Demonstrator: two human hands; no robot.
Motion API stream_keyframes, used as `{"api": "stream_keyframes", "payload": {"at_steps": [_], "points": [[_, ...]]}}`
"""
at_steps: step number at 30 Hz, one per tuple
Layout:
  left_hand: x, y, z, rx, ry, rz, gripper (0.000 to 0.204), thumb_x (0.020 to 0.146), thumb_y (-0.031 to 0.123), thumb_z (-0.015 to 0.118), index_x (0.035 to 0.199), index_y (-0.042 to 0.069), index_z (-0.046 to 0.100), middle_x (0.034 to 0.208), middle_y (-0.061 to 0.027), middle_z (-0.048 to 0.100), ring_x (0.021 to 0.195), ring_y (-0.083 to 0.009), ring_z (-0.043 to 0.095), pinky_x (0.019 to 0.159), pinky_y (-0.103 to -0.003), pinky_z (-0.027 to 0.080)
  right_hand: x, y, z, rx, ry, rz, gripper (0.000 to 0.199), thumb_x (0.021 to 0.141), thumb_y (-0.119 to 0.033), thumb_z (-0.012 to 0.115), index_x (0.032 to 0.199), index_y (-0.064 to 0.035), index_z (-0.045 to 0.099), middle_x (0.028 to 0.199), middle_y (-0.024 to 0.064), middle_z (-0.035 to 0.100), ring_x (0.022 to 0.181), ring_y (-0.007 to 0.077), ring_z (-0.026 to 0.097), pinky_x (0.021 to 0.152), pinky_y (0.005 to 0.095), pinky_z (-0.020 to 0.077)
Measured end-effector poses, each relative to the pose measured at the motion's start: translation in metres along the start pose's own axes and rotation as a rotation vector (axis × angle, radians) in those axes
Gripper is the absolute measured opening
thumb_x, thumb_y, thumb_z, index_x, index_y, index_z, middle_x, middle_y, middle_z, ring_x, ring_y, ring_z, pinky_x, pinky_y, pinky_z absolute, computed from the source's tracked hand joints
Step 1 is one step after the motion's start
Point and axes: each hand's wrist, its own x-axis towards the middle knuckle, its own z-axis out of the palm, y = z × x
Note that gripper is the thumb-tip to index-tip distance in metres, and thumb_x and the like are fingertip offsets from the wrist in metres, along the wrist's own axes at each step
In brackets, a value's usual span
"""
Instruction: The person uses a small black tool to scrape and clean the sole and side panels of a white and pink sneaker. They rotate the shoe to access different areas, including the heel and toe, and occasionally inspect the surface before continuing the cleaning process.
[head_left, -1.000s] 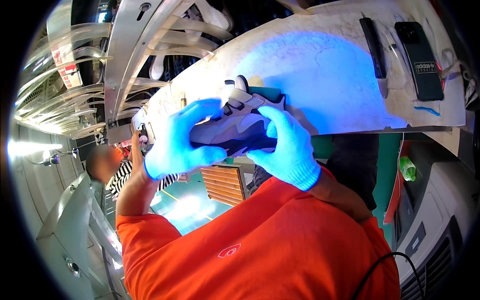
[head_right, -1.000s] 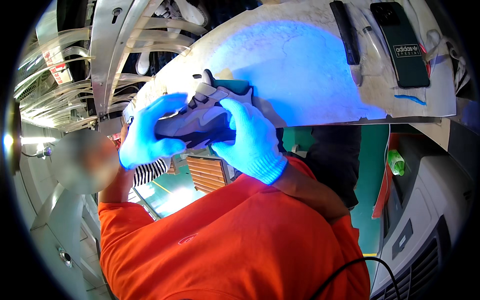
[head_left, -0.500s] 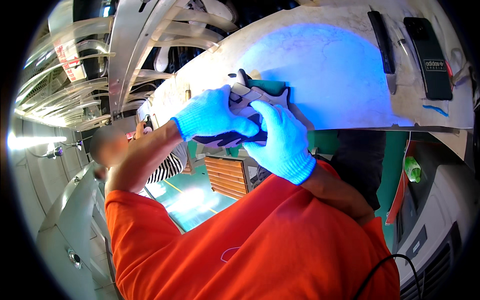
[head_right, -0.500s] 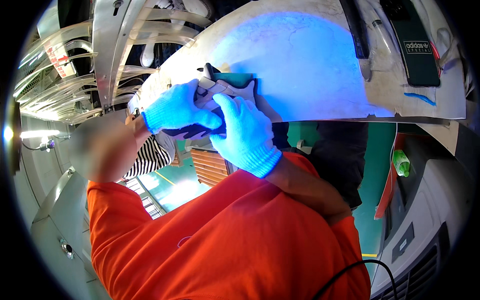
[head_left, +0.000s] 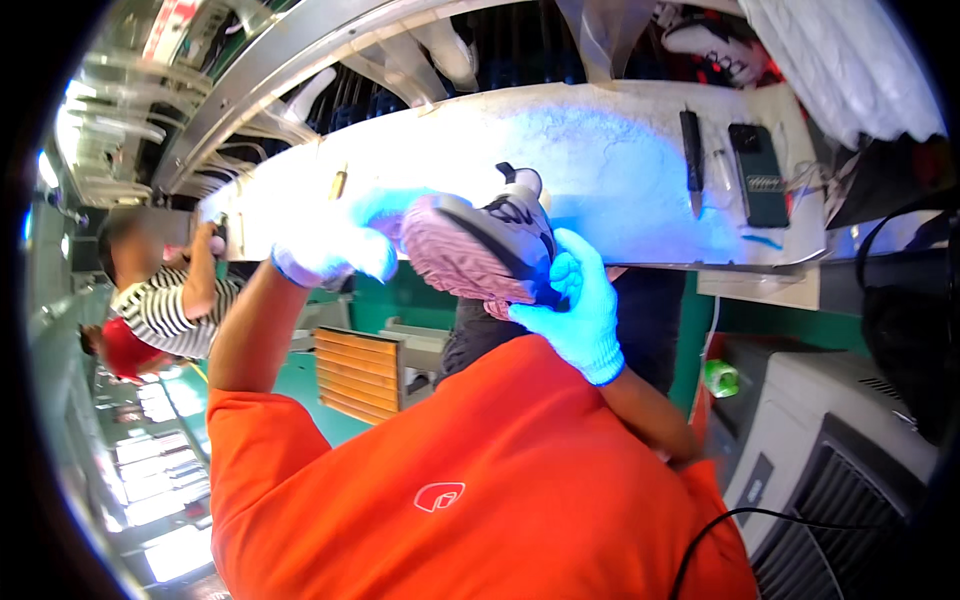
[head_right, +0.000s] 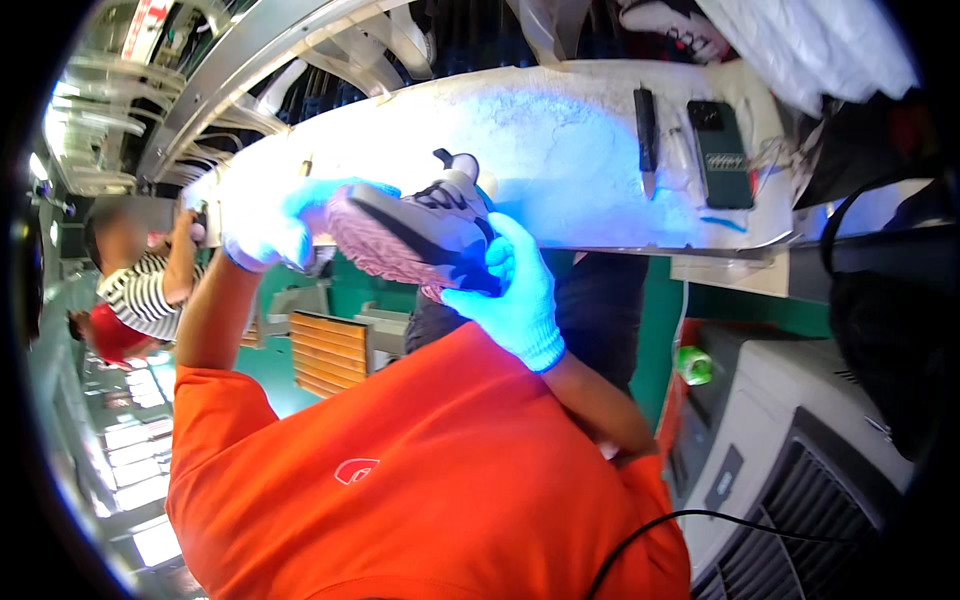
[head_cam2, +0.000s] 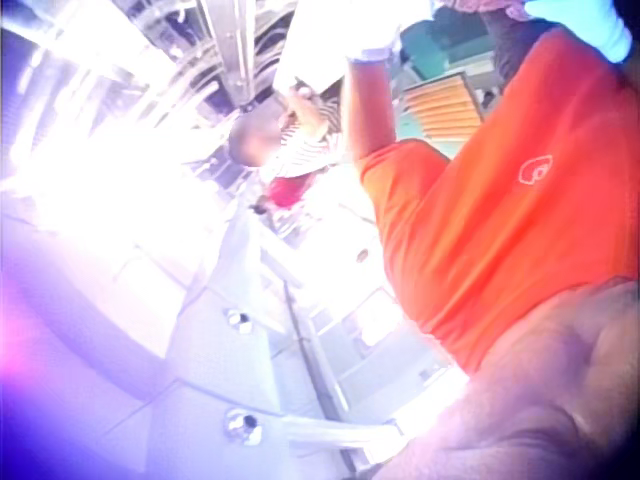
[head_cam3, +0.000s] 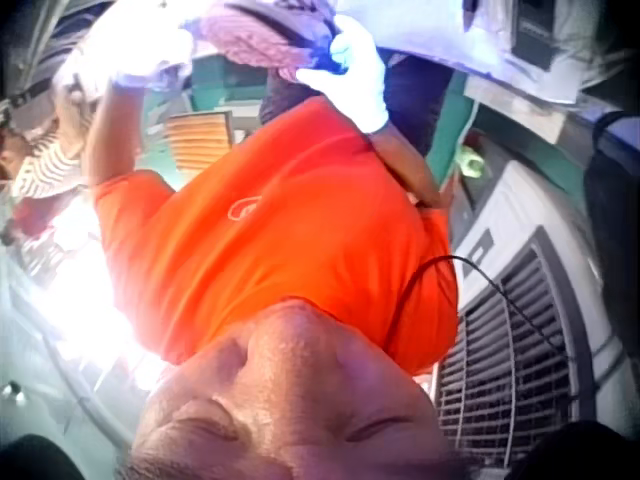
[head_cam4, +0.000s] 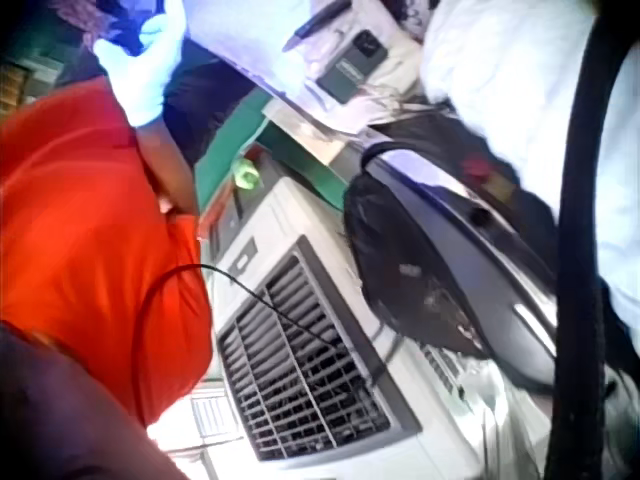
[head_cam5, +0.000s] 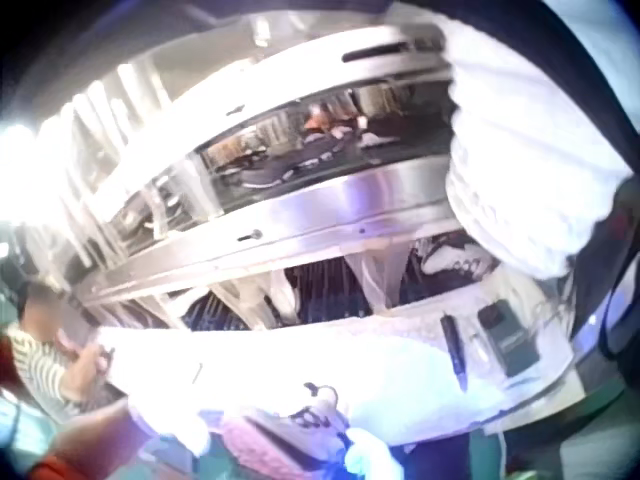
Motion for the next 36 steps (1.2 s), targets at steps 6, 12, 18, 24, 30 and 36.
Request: {"api": "stream_keyframes", "payload": {"at_steps": [6, 12, 18, 24, 30, 36], "points": [[-0.008, -0.114, 0.122, -0.531, 0.417, -0.054, 0.094, 0.076, 0.036, 0.099, 0.151, 0.000, 0.057, 0.144, -0.0139, 0.069, 0.136, -0.0287, 0.066, 0.121, -0.048, 0.048, -0.007, 0.000, -0.005, 0.447, 0.167, 0.202, 0.081, 0.078, 0.006, 0.085, 0.153, 0.0004, 0.056, 0.135, 0.0093, 0.069, 0.126, 0.0213, 0.067, 0.109, 0.0379, 0.0572], [0.039, -0.124, 0.192, -0.864, 0.637, 0.217, 0.063, 0.083, 0.009, 0.095, 0.136, 0.000, 0.062, 0.130, -0.0105, 0.073, 0.118, -0.0179, 0.071, 0.104, -0.038, 0.060, -0.021, -0.001, -0.007, 0.321, 0.123, 0.325, 0.067, 0.088, 0.004, 0.079, 0.151, -0.0026, 0.059, 0.137, 0.0075, 0.071, 0.124, 0.0200, 0.069, 0.109, 0.0379, 0.0558], [0.034, -0.129, 0.175, -0.745, 0.614, 0.129, 0.045, 0.080, 0.005, 0.098, 0.112, -0.001, 0.067, 0.103, -0.0092, 0.077, 0.086, -0.0161, 0.076, 0.080, -0.034, 0.065, -0.020, -0.077, -0.025, 0.048, 0.089, -0.143, 0.106, 0.074, -0.026, 0.106, 0.157, 0.0043, 0.048, 0.152, 0.0143, 0.060, 0.139, 0.0296, 0.062, 0.120, 0.0443, 0.0520], [0.023, -0.147, 0.160, -0.452, 0.577, 0.078, 0.053, 0.071, 0.012, 0.105, 0.107, 0.005, 0.067, 0.099, -0.0026, 0.073, 0.089, -0.0082, 0.065, 0.078, -0.029, 0.058, 0.004, -0.113, 0.016, -0.277, -0.195, -0.119, 0.081, 0.086, -0.025, 0.096, 0.148, 0.0101, 0.058, 0.145, 0.0239, 0.069, 0.139, 0.0333, 0.066, 0.121, 0.0458, 0.0493], [-0.010, -0.145, 0.137, -0.096, 0.736, 0.478, 0.062, 0.064, 0.032, 0.107, 0.098, 0.005, 0.062, 0.094, -0.0113, 0.063, 0.084, -0.0259, 0.066, 0.075, -0.038, 0.054, 0.000, -0.094, 0.074, -0.667, -0.281, -0.487, 0.063, 0.087, -0.022, 0.094, 0.136, 0.0067, 0.064, 0.129, 0.0250, 0.075, 0.124, 0.0430, 0.073, 0.113, 0.0548, 0.0539], [-0.056, -0.113, 0.109, 0.033, 0.724, 0.590, 0.046, 0.068, 0.021, 0.101, 0.089, 0.007, 0.062, 0.083, -0.0092, 0.058, 0.075, -0.0315, 0.059, 0.066, -0.042, 0.047, 0.013, -0.077, 0.100, -0.716, -0.350, -0.682, 0.073, 0.090, -0.049, 0.092, 0.129, 0.0084, 0.070, 0.120, 0.0244, 0.078, 0.109, 0.0406, 0.077, 0.102, 0.0547, 0.0586]]}}
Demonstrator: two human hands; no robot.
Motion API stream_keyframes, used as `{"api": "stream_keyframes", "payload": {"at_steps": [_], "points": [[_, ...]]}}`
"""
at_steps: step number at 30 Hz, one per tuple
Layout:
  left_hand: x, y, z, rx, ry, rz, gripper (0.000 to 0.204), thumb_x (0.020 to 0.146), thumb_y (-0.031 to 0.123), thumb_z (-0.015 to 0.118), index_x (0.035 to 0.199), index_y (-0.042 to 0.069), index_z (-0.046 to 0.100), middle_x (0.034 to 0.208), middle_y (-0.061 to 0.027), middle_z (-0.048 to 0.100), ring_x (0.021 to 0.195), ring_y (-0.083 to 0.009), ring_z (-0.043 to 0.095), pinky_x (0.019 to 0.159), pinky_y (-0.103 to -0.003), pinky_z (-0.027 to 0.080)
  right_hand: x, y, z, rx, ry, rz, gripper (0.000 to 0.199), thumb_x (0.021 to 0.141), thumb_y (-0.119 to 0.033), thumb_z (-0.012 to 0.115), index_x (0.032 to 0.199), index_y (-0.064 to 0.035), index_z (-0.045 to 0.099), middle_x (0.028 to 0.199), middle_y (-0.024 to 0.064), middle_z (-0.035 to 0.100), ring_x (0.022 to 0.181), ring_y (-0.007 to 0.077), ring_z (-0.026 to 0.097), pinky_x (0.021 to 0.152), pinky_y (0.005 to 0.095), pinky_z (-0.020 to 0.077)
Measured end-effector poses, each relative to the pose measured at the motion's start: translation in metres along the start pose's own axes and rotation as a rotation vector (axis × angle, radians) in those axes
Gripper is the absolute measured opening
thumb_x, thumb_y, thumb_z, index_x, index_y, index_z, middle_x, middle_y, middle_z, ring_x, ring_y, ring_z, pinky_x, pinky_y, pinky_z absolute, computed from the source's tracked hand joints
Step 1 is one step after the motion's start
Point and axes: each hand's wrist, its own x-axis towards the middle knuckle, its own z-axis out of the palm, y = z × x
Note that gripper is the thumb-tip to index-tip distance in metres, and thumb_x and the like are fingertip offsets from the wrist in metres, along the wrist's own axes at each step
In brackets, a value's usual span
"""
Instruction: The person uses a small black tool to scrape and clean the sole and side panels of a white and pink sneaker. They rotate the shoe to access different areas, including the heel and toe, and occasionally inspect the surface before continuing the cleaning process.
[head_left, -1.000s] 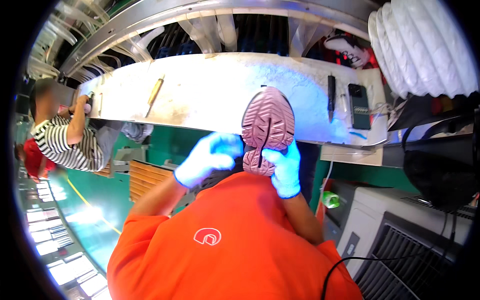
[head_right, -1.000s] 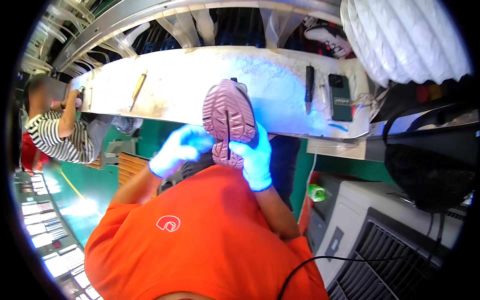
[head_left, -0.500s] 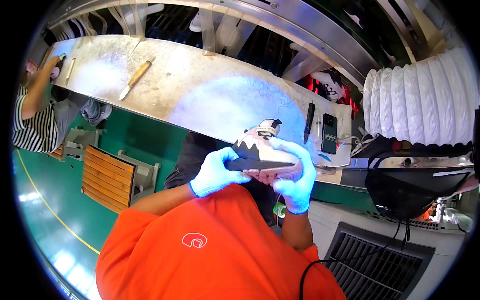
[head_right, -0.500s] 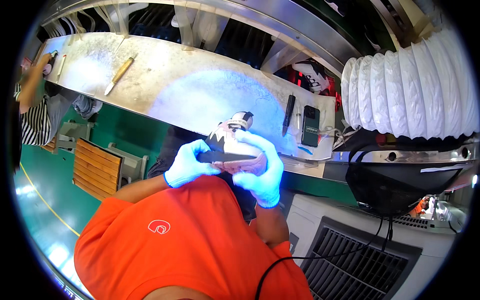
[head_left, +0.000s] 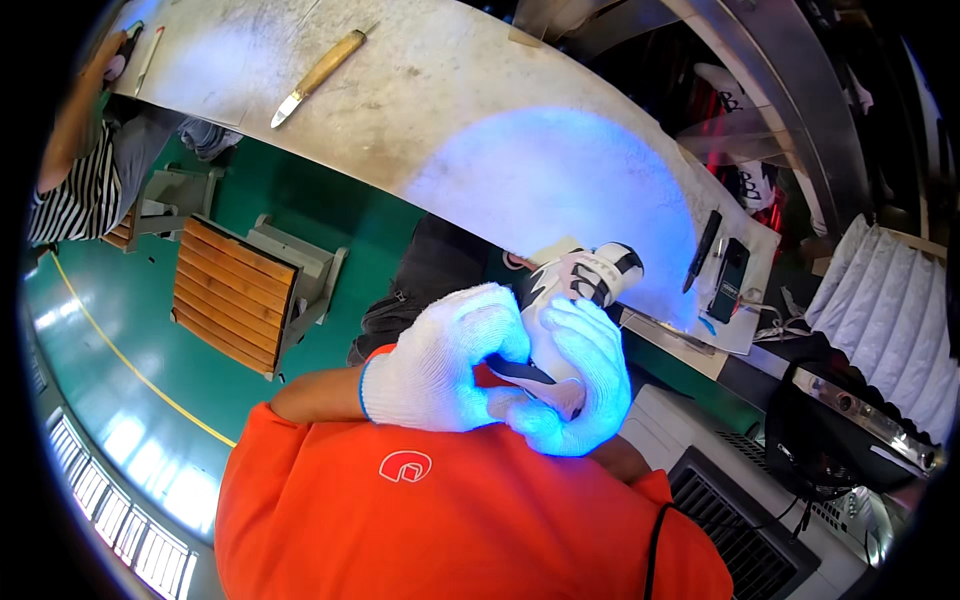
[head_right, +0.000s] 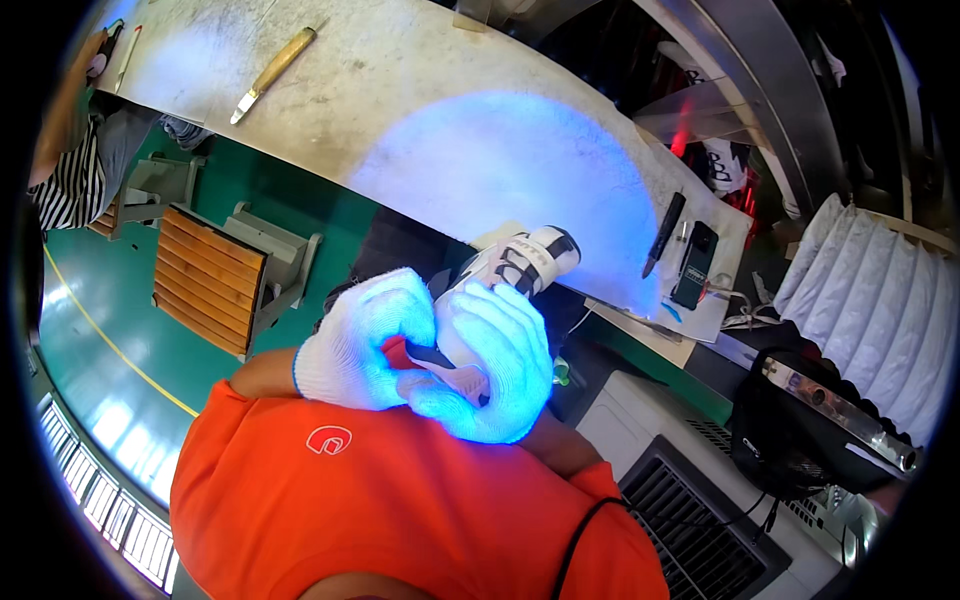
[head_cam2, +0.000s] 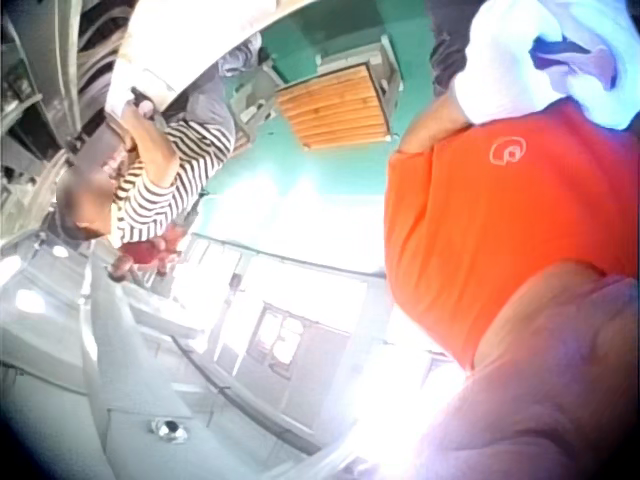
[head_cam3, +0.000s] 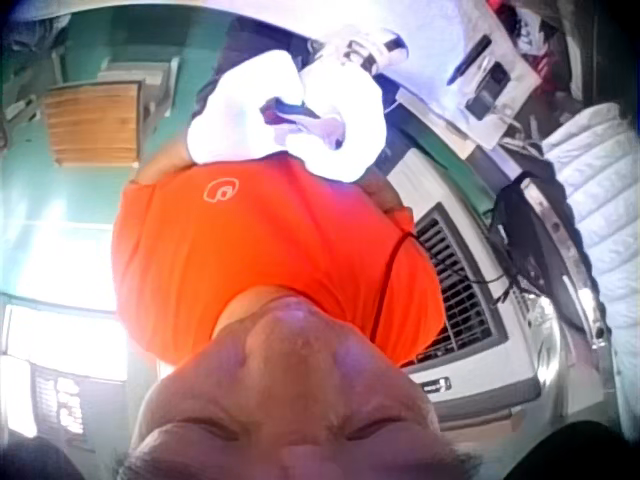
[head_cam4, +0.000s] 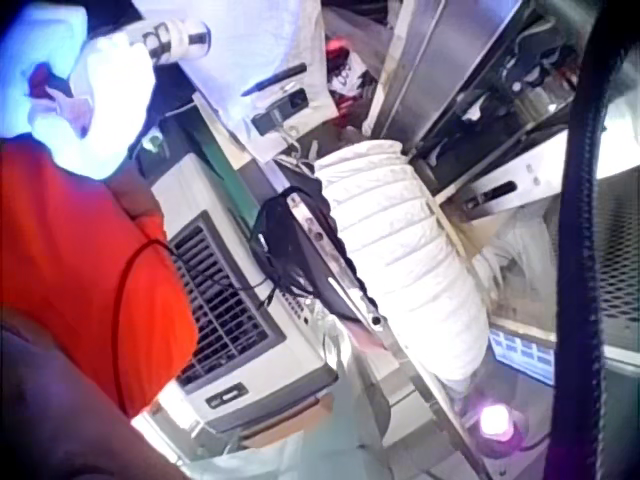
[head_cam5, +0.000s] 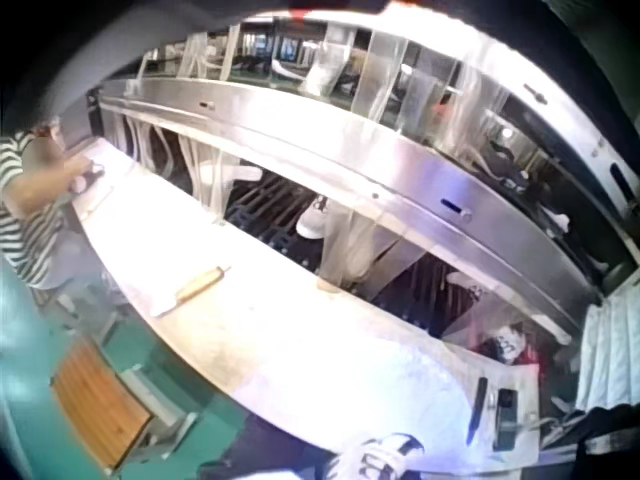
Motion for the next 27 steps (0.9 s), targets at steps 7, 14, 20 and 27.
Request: {"api": "stream_keyframes", "payload": {"at_steps": [7, 14, 20, 27], "points": [[-0.007, -0.004, 0.015, 0.001, 0.054, 0.300, 0.031, 0.072, 0.004, 0.088, 0.099, 0.007, 0.071, 0.091, -0.0126, 0.060, 0.079, -0.0356, 0.060, 0.070, -0.046, 0.049, -0.013, 0.003, 0.010, 0.015, 0.166, 0.042, 0.077, 0.090, -0.058, 0.088, 0.128, 0.0071, 0.070, 0.120, 0.0271, 0.078, 0.113, 0.0423, 0.078, 0.105, 0.0564, 0.0576], [0.040, -0.013, 0.015, 0.006, -0.144, 0.429, 0.019, 0.077, 0.015, 0.084, 0.093, 0.012, 0.074, 0.091, -0.0104, 0.061, 0.081, -0.0356, 0.063, 0.072, -0.045, 0.054, -0.023, 0.016, -0.023, 0.255, 0.142, 0.057, 0.068, 0.073, -0.031, 0.096, 0.119, 0.0118, 0.071, 0.110, 0.0316, 0.077, 0.107, 0.0465, 0.078, 0.102, 0.0628, 0.0579], [0.060, -0.010, 0.047, -0.059, -0.274, 0.374, 0.020, 0.076, 0.019, 0.087, 0.087, 0.014, 0.071, 0.089, -0.0078, 0.066, 0.078, -0.0321, 0.070, 0.067, -0.043, 0.059, -0.053, 0.026, -0.042, 0.292, 0.268, 0.105, 0.053, 0.069, -0.020, 0.097, 0.109, 0.0061, 0.073, 0.107, 0.0306, 0.075, 0.100, 0.0466, 0.078, 0.096, 0.0647, 0.0598], [0.055, -0.006, 0.070, -0.009, -0.299, 0.301, 0.036, 0.070, 0.028, 0.100, 0.082, 0.015, 0.069, 0.079, -0.0057, 0.064, 0.070, -0.0294, 0.069, 0.062, -0.041, 0.055, -0.072, 0.021, -0.060, 0.250, 0.210, 0.144, 0.056, 0.076, -0.026, 0.096, 0.116, 0.0055, 0.072, 0.113, 0.0290, 0.076, 0.110, 0.0458, 0.076, 0.104, 0.0631, 0.0559]]}}
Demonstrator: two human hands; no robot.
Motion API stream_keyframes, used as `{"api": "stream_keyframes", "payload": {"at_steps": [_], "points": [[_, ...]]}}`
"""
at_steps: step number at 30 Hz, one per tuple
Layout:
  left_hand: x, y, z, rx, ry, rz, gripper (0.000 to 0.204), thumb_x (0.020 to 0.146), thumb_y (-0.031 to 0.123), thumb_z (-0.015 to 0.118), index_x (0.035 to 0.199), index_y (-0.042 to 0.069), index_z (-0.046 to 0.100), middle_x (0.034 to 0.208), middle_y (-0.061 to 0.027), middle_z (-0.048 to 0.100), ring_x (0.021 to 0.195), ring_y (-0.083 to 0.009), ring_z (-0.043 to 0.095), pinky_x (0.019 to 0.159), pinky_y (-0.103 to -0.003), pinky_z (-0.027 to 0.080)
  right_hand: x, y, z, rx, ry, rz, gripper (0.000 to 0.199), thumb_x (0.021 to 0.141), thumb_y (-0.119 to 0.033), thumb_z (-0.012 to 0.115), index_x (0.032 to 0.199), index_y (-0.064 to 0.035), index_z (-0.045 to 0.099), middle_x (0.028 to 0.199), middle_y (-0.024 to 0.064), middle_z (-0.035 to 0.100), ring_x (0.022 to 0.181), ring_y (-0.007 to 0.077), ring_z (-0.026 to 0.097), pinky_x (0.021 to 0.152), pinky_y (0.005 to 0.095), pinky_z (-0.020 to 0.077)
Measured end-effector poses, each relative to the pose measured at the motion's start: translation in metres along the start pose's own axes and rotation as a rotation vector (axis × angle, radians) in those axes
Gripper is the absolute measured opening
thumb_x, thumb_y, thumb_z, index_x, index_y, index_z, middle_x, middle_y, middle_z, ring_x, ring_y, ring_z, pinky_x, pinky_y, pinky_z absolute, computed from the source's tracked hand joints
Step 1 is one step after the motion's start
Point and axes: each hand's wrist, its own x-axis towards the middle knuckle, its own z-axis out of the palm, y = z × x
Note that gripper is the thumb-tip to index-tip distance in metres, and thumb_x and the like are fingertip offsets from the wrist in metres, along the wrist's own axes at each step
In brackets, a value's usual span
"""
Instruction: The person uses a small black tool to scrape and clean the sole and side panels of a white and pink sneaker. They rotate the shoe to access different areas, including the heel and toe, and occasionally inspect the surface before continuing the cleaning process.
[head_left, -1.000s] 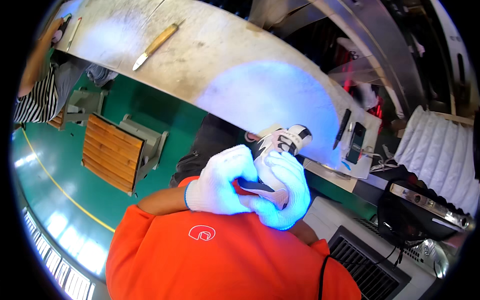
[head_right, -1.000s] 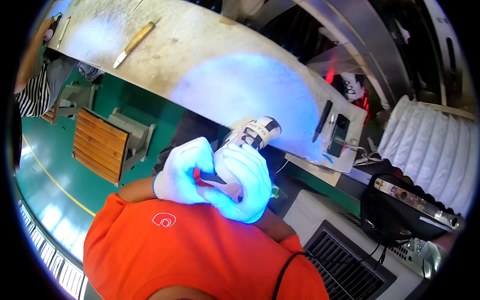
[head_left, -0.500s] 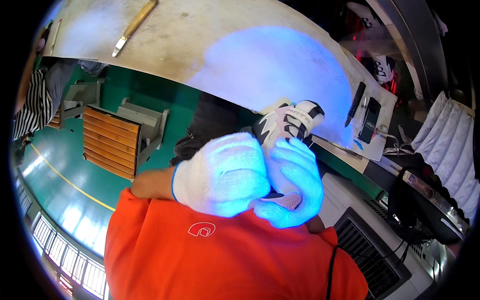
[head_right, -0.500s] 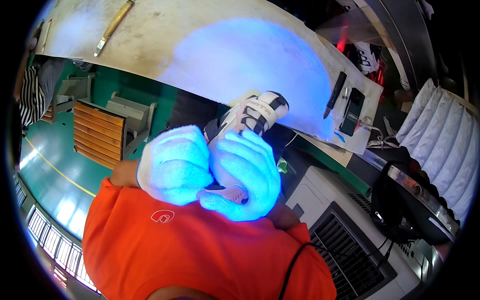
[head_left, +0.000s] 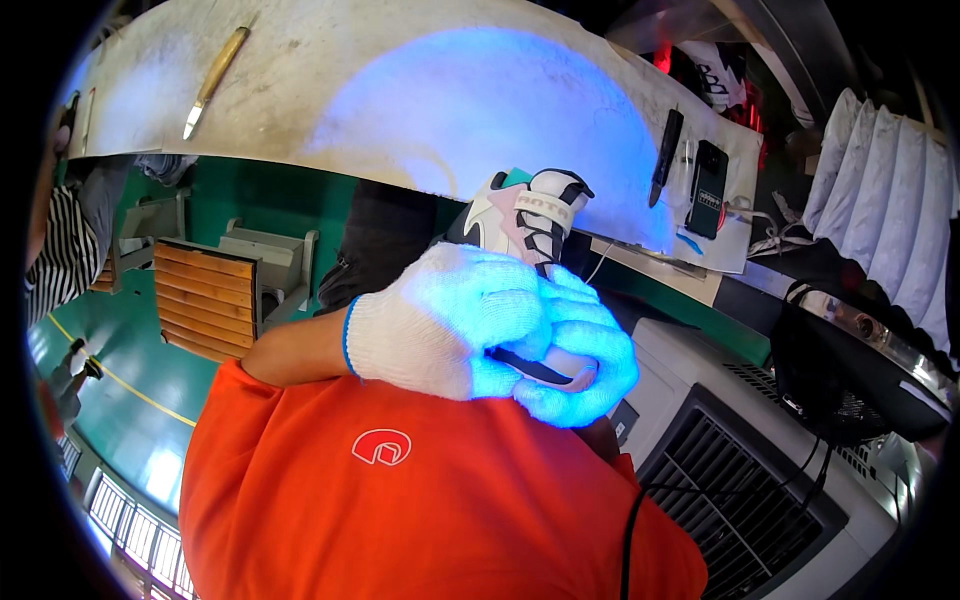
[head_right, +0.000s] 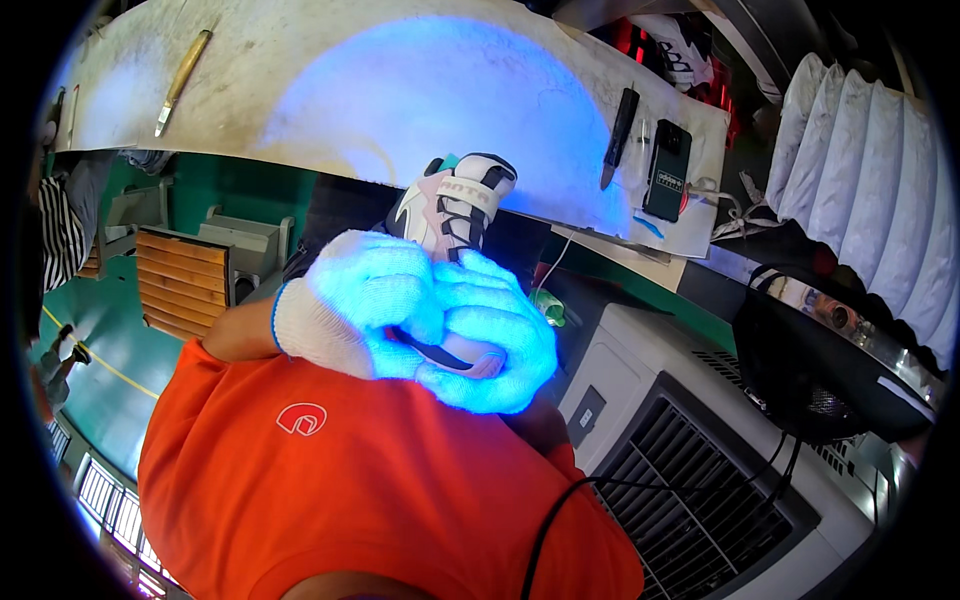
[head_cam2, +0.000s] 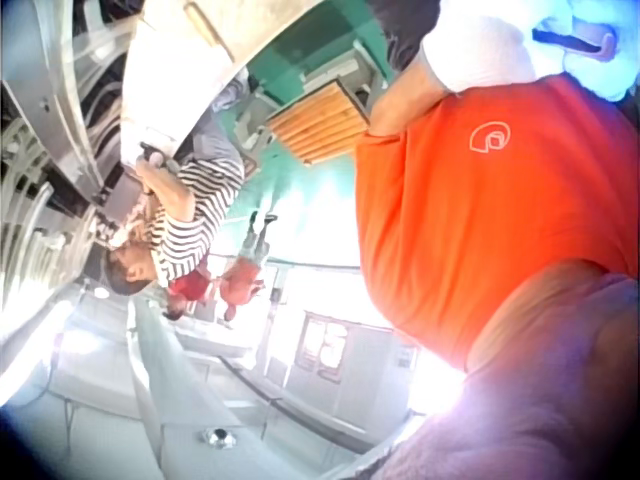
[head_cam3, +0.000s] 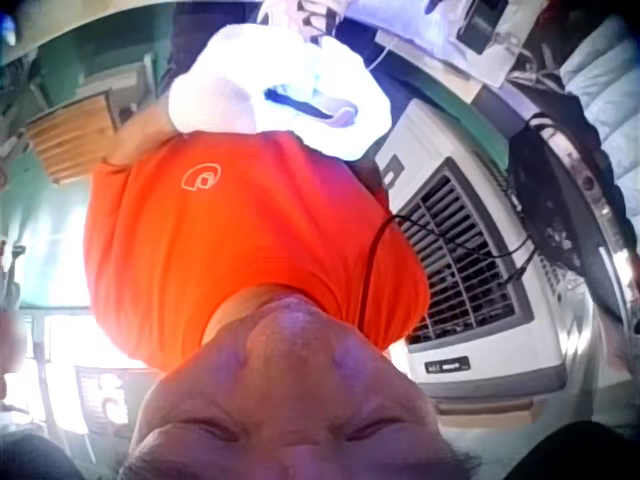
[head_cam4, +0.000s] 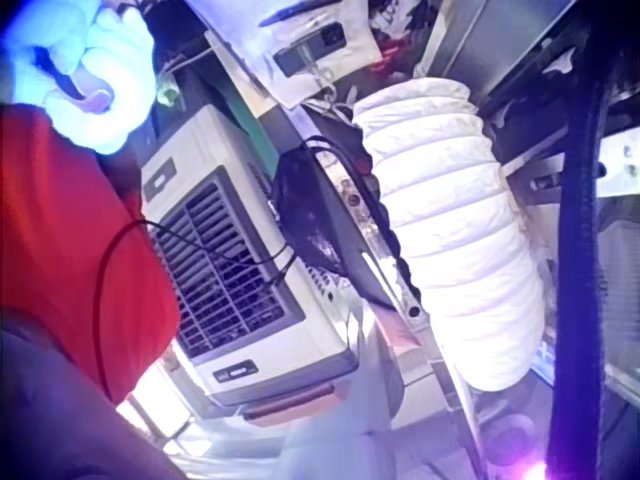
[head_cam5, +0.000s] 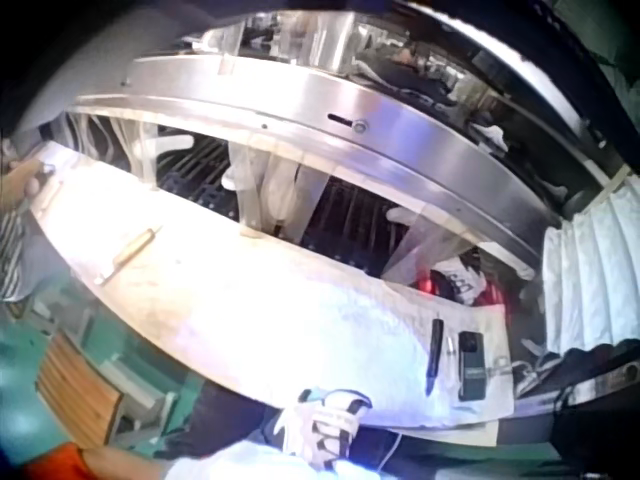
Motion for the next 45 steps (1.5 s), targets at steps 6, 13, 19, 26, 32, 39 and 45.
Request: {"api": "stream_keyframes", "payload": {"at_steps": [6, 13, 19, 26, 32, 39, 45], "points": [[0.001, 0.012, 0.003, -0.017, -0.073, -0.166, 0.025, 0.074, 0.010, 0.091, 0.084, 0.012, 0.068, 0.083, -0.0100, 0.067, 0.078, -0.0347, 0.070, 0.072, -0.042, 0.057, -0.010, -0.004, -0.009, -0.013, -0.022, 0.013, 0.060, 0.082, -0.032, 0.095, 0.122, 0.0050, 0.071, 0.119, 0.0276, 0.076, 0.119, 0.0451, 0.074, 0.110, 0.0617, 0.0526], [0.003, 0.012, 0.009, -0.135, -0.186, -0.374, 0.025, 0.075, 0.012, 0.090, 0.090, 0.007, 0.070, 0.088, -0.0115, 0.070, 0.080, -0.0295, 0.071, 0.075, -0.039, 0.057, -0.015, -0.016, -0.017, -0.063, -0.062, 0.133, 0.064, 0.088, -0.038, 0.094, 0.129, 0.0045, 0.070, 0.126, 0.0260, 0.077, 0.129, 0.0443, 0.072, 0.118, 0.0601, 0.0488], [0.000, 0.000, 0.020, -0.056, -0.227, -0.289, 0.037, 0.072, 0.025, 0.093, 0.097, 0.011, 0.070, 0.093, -0.0095, 0.069, 0.081, -0.0330, 0.072, 0.072, -0.042, 0.057, -0.025, -0.036, -0.016, -0.046, -0.023, 0.375, 0.049, 0.089, -0.020, 0.087, 0.130, 0.0022, 0.071, 0.136, 0.0237, 0.075, 0.145, 0.0432, 0.061, 0.126, 0.0620, 0.0403], [-0.007, -0.006, 0.022, -0.036, -0.160, -0.189, 0.046, 0.069, 0.037, 0.097, 0.093, 0.012, 0.067, 0.091, -0.0093, 0.068, 0.080, -0.0339, 0.071, 0.070, -0.043, 0.057, -0.022, -0.039, -0.026, 0.110, -0.029, 0.484, 0.042, 0.094, -0.019, 0.077, 0.129, 0.0033, 0.075, 0.149, 0.0280, 0.069, 0.153, 0.0460, 0.054, 0.129, 0.0602, 0.0356], [-0.010, -0.006, 0.027, -0.046, -0.114, -0.205, 0.046, 0.068, 0.034, 0.099, 0.090, 0.011, 0.066, 0.087, -0.0091, 0.067, 0.078, -0.0325, 0.071, 0.069, -0.043, 0.057, -0.033, -0.042, -0.030, 0.251, -0.008, 0.550, 0.037, 0.100, -0.015, 0.069, 0.130, 0.0052, 0.074, 0.154, 0.0311, 0.065, 0.156, 0.0487, 0.049, 0.129, 0.0592, 0.0351], [-0.002, 0.001, 0.015, -0.025, -0.092, -0.204, 0.042, 0.069, 0.028, 0.096, 0.085, 0.010, 0.061, 0.086, -0.0088, 0.065, 0.075, -0.0303, 0.069, 0.068, -0.042, 0.056, -0.011, -0.048, -0.019, 0.104, -0.038, 0.465, 0.048, 0.095, -0.011, 0.073, 0.139, 0.0058, 0.070, 0.158, 0.0304, 0.061, 0.155, 0.0464, 0.052, 0.129, 0.0553, 0.0372], [-0.003, -0.010, 0.014, -0.132, -0.033, -0.093, 0.038, 0.066, 0.017, 0.097, 0.087, 0.011, 0.066, 0.083, -0.0058, 0.066, 0.068, -0.0251, 0.068, 0.060, -0.037, 0.054, 0.008, -0.065, -0.017, -0.081, -0.132, 0.655, 0.058, 0.088, -0.008, 0.078, 0.144, 0.0055, 0.068, 0.155, 0.0262, 0.065, 0.151, 0.0409, 0.058, 0.126, 0.0498, 0.0413]]}}
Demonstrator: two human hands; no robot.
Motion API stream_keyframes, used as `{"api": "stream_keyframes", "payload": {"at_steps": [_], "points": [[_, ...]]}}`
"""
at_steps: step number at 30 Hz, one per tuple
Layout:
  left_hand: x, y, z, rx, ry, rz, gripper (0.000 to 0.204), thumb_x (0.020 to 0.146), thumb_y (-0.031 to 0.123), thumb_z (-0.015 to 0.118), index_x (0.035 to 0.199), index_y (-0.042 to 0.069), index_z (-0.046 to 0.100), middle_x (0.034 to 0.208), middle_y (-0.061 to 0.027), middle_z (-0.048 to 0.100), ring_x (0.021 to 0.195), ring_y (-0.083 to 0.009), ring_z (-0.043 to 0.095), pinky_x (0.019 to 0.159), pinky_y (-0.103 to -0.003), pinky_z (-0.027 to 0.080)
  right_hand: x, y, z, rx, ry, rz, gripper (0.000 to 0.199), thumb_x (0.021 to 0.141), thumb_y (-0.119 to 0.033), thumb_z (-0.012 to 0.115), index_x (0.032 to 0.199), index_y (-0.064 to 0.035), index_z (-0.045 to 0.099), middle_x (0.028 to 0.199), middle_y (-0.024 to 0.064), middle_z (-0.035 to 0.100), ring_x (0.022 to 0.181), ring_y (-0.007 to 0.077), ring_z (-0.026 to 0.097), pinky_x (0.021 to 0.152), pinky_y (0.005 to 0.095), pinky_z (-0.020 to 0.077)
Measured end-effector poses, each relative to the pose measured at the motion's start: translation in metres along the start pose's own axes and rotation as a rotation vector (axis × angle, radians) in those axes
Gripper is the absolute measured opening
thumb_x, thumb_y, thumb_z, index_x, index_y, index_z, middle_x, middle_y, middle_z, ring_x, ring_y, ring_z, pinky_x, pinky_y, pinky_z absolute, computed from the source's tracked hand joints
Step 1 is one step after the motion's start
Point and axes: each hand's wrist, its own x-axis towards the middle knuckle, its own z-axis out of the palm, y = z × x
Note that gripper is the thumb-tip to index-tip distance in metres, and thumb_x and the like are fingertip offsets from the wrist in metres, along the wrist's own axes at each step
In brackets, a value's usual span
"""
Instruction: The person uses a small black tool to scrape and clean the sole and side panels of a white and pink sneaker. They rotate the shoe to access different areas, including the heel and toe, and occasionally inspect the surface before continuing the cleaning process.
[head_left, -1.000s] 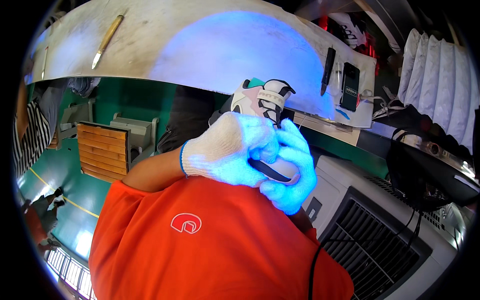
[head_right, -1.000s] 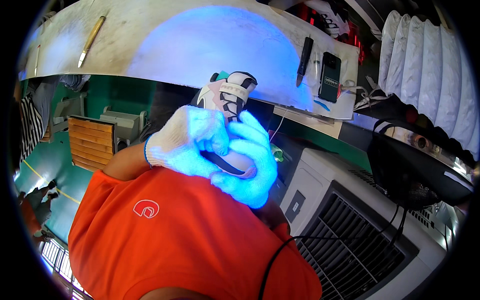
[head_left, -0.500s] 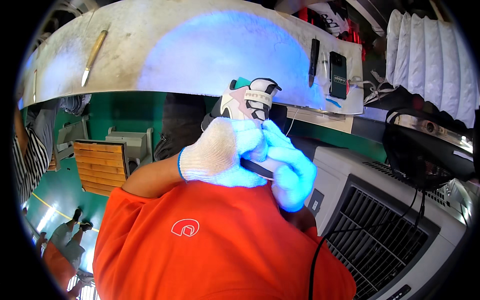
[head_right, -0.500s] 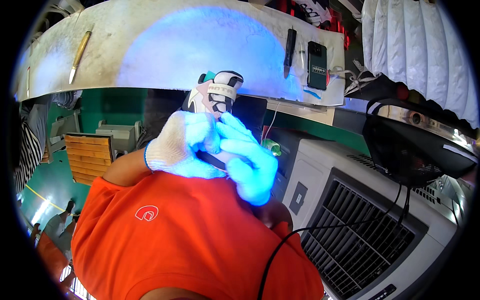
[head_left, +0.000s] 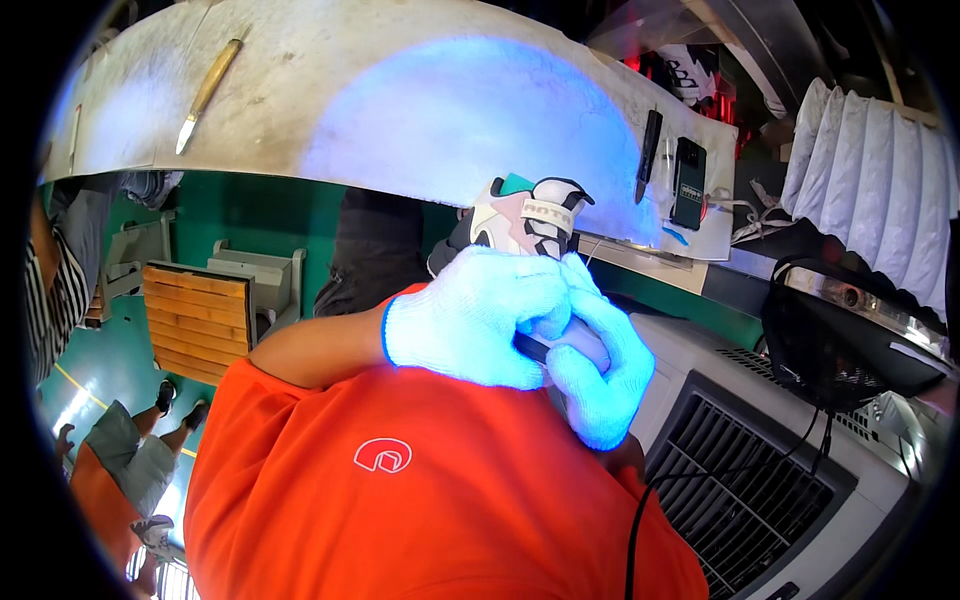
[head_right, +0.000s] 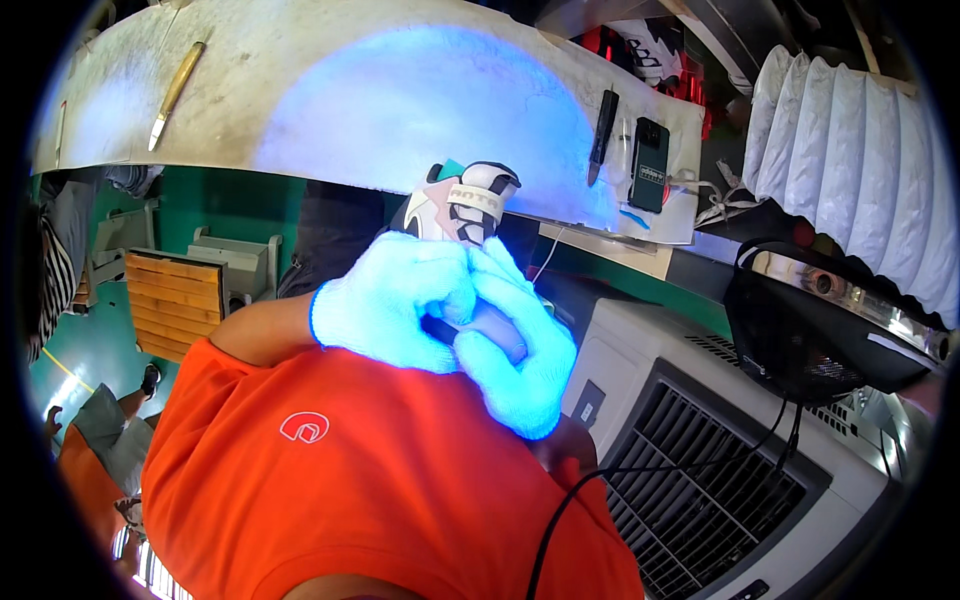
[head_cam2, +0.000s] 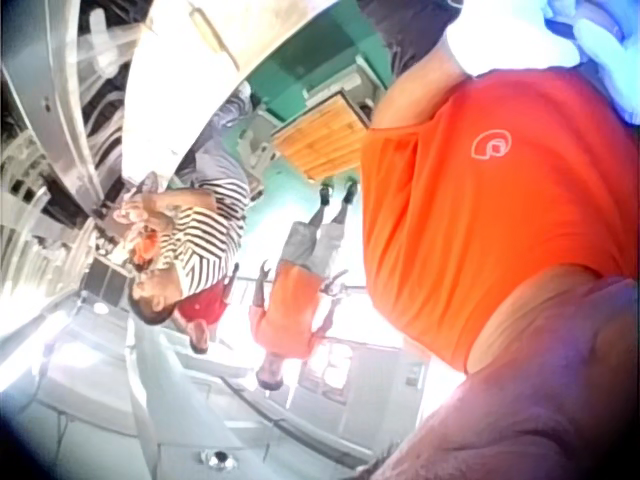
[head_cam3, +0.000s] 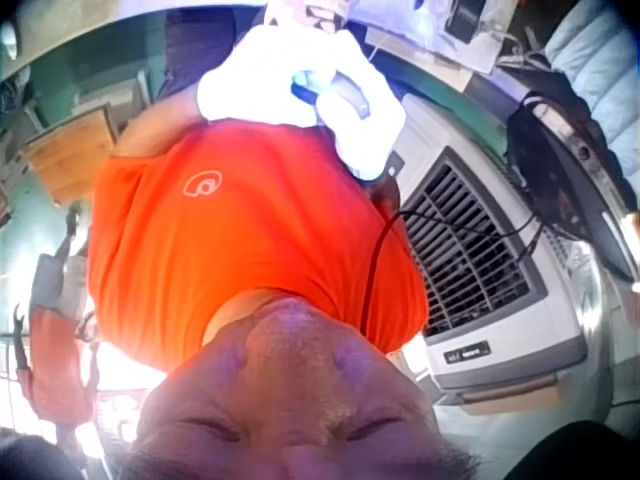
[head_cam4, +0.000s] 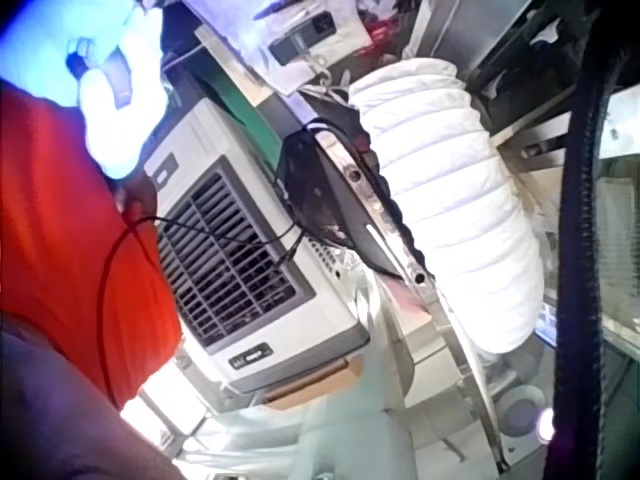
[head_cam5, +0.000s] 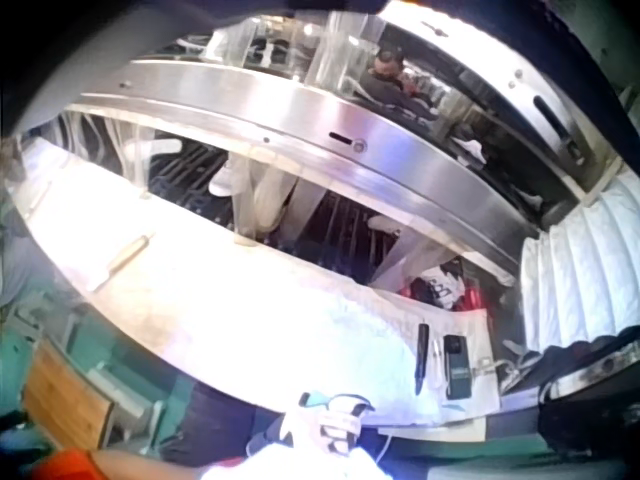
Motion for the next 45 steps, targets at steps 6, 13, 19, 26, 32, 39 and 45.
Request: {"api": "stream_keyframes", "payload": {"at_steps": [6, 13, 19, 26, 32, 39, 45], "points": [[-0.002, -0.007, -0.009, -0.094, 0.001, -0.004, 0.038, 0.067, 0.016, 0.097, 0.088, 0.011, 0.065, 0.087, -0.0069, 0.067, 0.073, -0.0268, 0.070, 0.064, -0.037, 0.056, 0.022, -0.011, 0.004, -0.212, -0.090, -0.184, 0.062, 0.083, -0.005, 0.080, 0.142, 0.0079, 0.068, 0.149, 0.0283, 0.068, 0.145, 0.0436, 0.064, 0.121, 0.0498, 0.0475], [-0.019, -0.015, -0.037, -0.217, 0.078, -0.034, 0.051, 0.068, 0.017, 0.100, 0.110, 0.007, 0.072, 0.107, -0.0100, 0.072, 0.095, -0.0269, 0.073, 0.082, -0.041, 0.061, 0.042, -0.012, 0.002, -0.256, -0.211, -0.318, 0.089, 0.074, -0.038, 0.104, 0.143, 0.0077, 0.070, 0.149, 0.0339, 0.066, 0.146, 0.0522, 0.059, 0.121, 0.0597, 0.0484], [-0.066, -0.027, -0.023, -0.031, 0.215, -0.476, 0.081, 0.061, 0.031, 0.107, 0.126, 0.004, 0.067, 0.128, -0.0169, 0.066, 0.115, -0.0344, 0.072, 0.101, -0.042, 0.060, 0.045, -0.006, -0.003, -0.164, -0.135, -0.259, 0.076, 0.080, -0.025, 0.101, 0.140, 0.0083, 0.068, 0.150, 0.0382, 0.063, 0.147, 0.0480, 0.059, 0.124, 0.0560, 0.0471], [-0.030, -0.016, -0.017, 0.081, 0.281, -0.182, 0.040, 0.063, 0.016, 0.094, 0.086, 0.010, 0.062, 0.089, -0.0117, 0.059, 0.078, -0.0337, 0.060, 0.068, -0.043, 0.050, 0.048, -0.009, 0.010, -0.218, 0.003, -0.342, 0.063, 0.081, -0.023, 0.101, 0.130, 0.0056, 0.075, 0.134, 0.0323, 0.073, 0.132, 0.0493, 0.070, 0.115, 0.0591, 0.0559], [-0.004, -0.028, -0.035, 0.130, 0.108, 0.265, 0.032, 0.078, 0.019, 0.094, 0.095, 0.009, 0.069, 0.093, -0.0092, 0.063, 0.076, -0.0295, 0.062, 0.065, -0.043, 0.049, 0.058, 0.002, 0.000, -0.347, -0.022, -0.543, 0.045, 0.081, -0.022, 0.099, 0.122, -0.0172, 0.081, 0.129, 0.0256, 0.071, 0.116, 0.0472, 0.077, 0.107, 0.0630, 0.0632], [0.034, -0.034, -0.019, -0.062, -0.001, -0.033, 0.037, 0.071, 0.024, 0.094, 0.092, 0.015, 0.065, 0.095, -0.0057, 0.063, 0.085, -0.0299, 0.069, 0.070, -0.042, 0.055, 0.053, 0.041, -0.042, -0.134, -0.134, -0.642, 0.050, 0.072, -0.008, 0.101, 0.119, -0.0165, 0.084, 0.130, 0.0291, 0.071, 0.124, 0.0468, 0.074, 0.104, 0.0626, 0.0634], [0.074, -0.027, -0.002, 0.262, -0.233, -0.224, 0.049, 0.071, 0.020, 0.090, 0.110, 0.011, 0.062, 0.100, -0.0113, 0.065, 0.089, -0.0359, 0.072, 0.073, -0.047, 0.058, 0.081, 0.109, -0.061, 0.188, -0.233, -0.616, 0.036, 0.086, -0.017, 0.091, 0.111, 0.0039, 0.077, 0.125, 0.0269, 0.076, 0.114, 0.0406, 0.077, 0.103, 0.0532, 0.0612]]}}
